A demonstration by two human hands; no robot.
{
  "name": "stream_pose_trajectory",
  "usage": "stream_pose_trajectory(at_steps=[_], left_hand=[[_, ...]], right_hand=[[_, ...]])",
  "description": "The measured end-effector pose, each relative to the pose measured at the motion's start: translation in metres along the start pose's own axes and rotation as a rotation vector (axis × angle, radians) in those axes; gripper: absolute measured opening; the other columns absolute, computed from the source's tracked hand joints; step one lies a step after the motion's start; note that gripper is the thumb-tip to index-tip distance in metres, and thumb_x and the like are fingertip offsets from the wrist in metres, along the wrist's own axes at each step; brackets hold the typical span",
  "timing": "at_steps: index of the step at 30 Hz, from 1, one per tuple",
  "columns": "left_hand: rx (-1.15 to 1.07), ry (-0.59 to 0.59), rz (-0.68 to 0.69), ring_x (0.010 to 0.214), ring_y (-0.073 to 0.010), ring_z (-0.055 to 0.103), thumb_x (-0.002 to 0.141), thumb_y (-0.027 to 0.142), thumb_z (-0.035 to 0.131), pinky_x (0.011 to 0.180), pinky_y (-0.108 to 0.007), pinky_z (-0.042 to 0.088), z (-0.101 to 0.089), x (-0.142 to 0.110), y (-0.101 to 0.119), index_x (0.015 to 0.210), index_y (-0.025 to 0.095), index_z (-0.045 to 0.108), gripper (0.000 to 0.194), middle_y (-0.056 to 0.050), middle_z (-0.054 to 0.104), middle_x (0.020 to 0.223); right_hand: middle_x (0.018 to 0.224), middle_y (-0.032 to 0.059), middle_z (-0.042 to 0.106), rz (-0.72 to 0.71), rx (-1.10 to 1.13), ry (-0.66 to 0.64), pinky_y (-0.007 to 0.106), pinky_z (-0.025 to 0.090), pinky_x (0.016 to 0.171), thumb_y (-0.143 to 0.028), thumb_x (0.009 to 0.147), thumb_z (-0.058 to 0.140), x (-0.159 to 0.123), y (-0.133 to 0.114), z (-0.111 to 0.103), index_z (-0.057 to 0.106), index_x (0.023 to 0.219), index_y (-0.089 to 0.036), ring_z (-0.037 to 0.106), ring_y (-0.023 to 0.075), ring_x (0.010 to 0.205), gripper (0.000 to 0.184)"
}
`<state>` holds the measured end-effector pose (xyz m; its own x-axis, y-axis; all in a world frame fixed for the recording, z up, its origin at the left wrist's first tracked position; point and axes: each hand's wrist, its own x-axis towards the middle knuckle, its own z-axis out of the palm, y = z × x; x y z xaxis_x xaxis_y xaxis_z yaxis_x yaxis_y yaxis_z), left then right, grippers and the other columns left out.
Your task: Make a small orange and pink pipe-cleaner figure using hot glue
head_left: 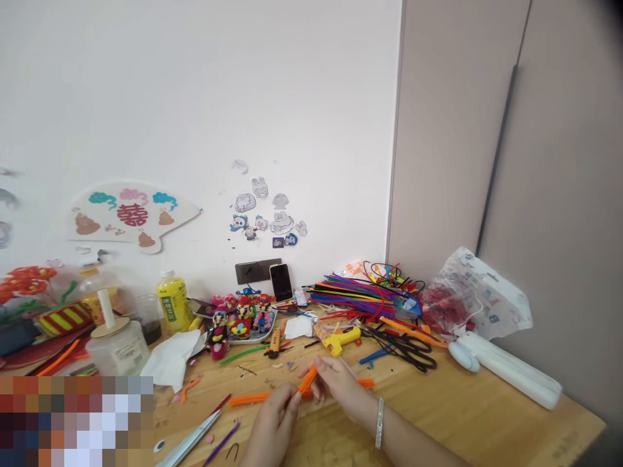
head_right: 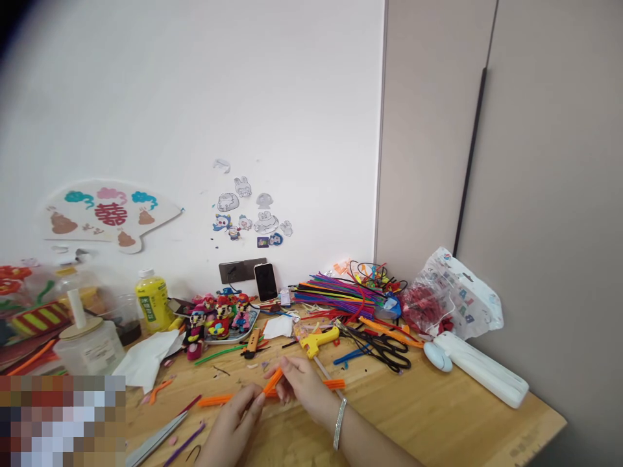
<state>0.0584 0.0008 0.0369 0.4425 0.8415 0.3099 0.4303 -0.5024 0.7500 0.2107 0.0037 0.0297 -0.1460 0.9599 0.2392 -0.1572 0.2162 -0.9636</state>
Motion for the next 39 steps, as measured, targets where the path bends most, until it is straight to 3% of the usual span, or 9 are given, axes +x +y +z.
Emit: stream_pose_trajectory(at_steps=[7,17,22,26,31,39], left_hand=[[-0.07,0.005,-0.066,0.056,-0.0159,0.045,0.079,0.046,0.037,0.057,-0.024,0.037,0.005,-0.001,-0.007,0.058,0.021,0.047,0.034,0.002,0.048,0.056],[-0.381,0.011,-0.218,0.047,-0.0114,0.037,0.073,0.061,0.038,0.045,-0.021,0.033,0.02,0.003,-0.033,0.055,0.021,0.041,0.043,0.007,0.038,0.049],[-0.383,0.009,-0.219,0.045,-0.0109,0.037,0.072,0.06,0.041,0.043,-0.02,0.031,0.018,0.001,-0.028,0.056,0.021,0.044,0.042,0.007,0.038,0.047],[-0.354,0.002,-0.247,0.043,-0.0109,0.036,0.07,0.063,0.04,0.041,-0.021,0.03,0.018,0.0,-0.024,0.057,0.022,0.043,0.043,0.008,0.037,0.045],[-0.356,-0.039,-0.243,0.04,-0.0097,0.032,0.07,0.065,0.036,0.04,-0.021,0.027,0.019,0.001,-0.024,0.059,0.022,0.041,0.045,0.009,0.033,0.044],[-0.349,-0.043,-0.21,0.042,-0.0097,0.036,0.072,0.063,0.038,0.042,-0.021,0.028,0.019,0.0,-0.024,0.06,0.02,0.044,0.044,0.009,0.037,0.045]], right_hand=[[0.045,-0.0035,0.044,-0.079,-0.115,0.01,0.019,0.031,0.044,-0.06,0.078,0.039,0.002,0.002,-0.008,0.063,0.07,-0.011,0.04,0.0072,0.042,0.055],[0.054,-0.0003,0.056,-0.026,0.03,-0.091,0.022,0.039,0.05,-0.052,0.071,0.056,0.006,0.001,-0.014,0.062,0.084,-0.011,0.05,0.0096,0.047,0.044],[0.05,-0.0012,0.054,-0.042,-0.023,0.014,0.021,0.037,0.047,-0.054,0.07,0.056,0.005,0.001,-0.01,0.063,0.072,-0.011,0.047,0.0085,0.044,0.043],[0.049,-0.0022,0.053,-0.033,0.037,0.077,0.021,0.036,0.047,-0.051,0.071,0.057,0.001,-0.001,-0.001,0.063,0.075,-0.012,0.047,0.0081,0.045,0.04],[0.052,-0.0027,0.053,0.036,0.08,0.017,0.021,0.037,0.05,-0.049,0.064,0.065,-0.001,0.0,0.006,0.06,0.078,-0.012,0.048,0.008,0.047,0.039],[0.055,-0.0033,0.052,0.012,-0.048,0.014,0.021,0.038,0.05,-0.051,0.068,0.06,0.0,0.002,0.005,0.057,0.078,-0.013,0.047,0.0082,0.048,0.039]])
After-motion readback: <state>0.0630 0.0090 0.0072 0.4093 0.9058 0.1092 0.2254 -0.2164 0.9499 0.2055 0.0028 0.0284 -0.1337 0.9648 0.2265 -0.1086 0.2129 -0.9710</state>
